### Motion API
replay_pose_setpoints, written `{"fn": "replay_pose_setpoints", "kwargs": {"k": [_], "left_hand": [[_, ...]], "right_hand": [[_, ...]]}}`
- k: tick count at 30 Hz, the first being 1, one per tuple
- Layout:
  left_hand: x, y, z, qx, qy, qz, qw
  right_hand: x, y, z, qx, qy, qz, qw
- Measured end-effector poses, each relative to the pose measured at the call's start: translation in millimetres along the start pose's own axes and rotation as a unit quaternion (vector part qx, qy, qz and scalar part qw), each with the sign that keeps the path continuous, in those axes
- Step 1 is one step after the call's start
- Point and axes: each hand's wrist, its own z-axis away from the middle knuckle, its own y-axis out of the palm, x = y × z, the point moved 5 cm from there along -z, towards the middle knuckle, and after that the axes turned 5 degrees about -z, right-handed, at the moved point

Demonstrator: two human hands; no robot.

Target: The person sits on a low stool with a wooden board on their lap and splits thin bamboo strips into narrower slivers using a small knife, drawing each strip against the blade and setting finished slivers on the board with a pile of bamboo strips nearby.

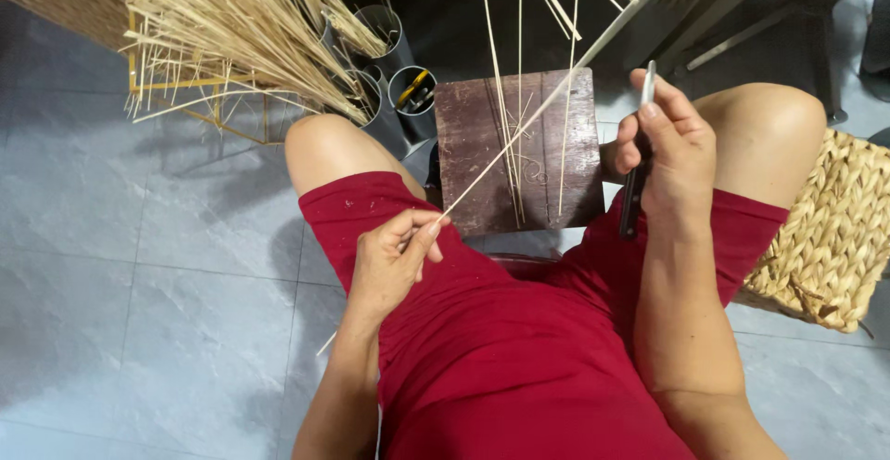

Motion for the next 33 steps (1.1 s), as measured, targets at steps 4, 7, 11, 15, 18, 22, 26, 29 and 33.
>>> {"fn": "replay_pose_setpoints", "kwargs": {"k": [4, 7, 11, 15, 18, 22, 26, 29, 33], "left_hand": [[-6.5, 10.4, -10.9, -0.014, 0.020, 0.037, 0.999], [-11.1, 20.9, -18.1, -0.013, 0.032, 0.042, 0.999], [-14.2, 24.9, -18.7, -0.022, 0.038, 0.016, 0.999], [-16.0, 23.5, -15.6, -0.037, 0.040, 0.000, 0.999], [-17.2, 21.2, -13.0, -0.048, 0.036, -0.030, 0.998], [-19.8, 17.9, -8.9, -0.039, 0.045, -0.029, 0.998], [-19.2, 14.9, -5.3, -0.037, 0.044, -0.033, 0.998], [-17.2, 15.3, -6.0, -0.040, 0.038, -0.032, 0.998], [-16.1, 20.1, -9.5, -0.036, 0.034, -0.006, 0.999]], "right_hand": [[-18.8, 39.4, 21.9, 0.106, 0.074, 0.097, 0.987], [-50.6, 76.9, 46.3, 0.212, 0.183, 0.125, 0.952], [-67.9, 98.3, 57.1, 0.253, 0.176, 0.135, 0.942], [-71.2, 89.5, 51.8, 0.227, 0.185, 0.098, 0.951], [-72.7, 79.2, 46.3, 0.199, 0.190, 0.080, 0.958], [-59.8, 60.2, 31.3, 0.159, 0.152, 0.043, 0.975], [-38.0, 41.6, 20.4, 0.098, 0.104, 0.018, 0.990], [-30.3, 42.0, 20.0, 0.069, 0.090, 0.011, 0.993], [-51.9, 72.7, 43.3, 0.191, 0.173, 0.101, 0.961]]}}
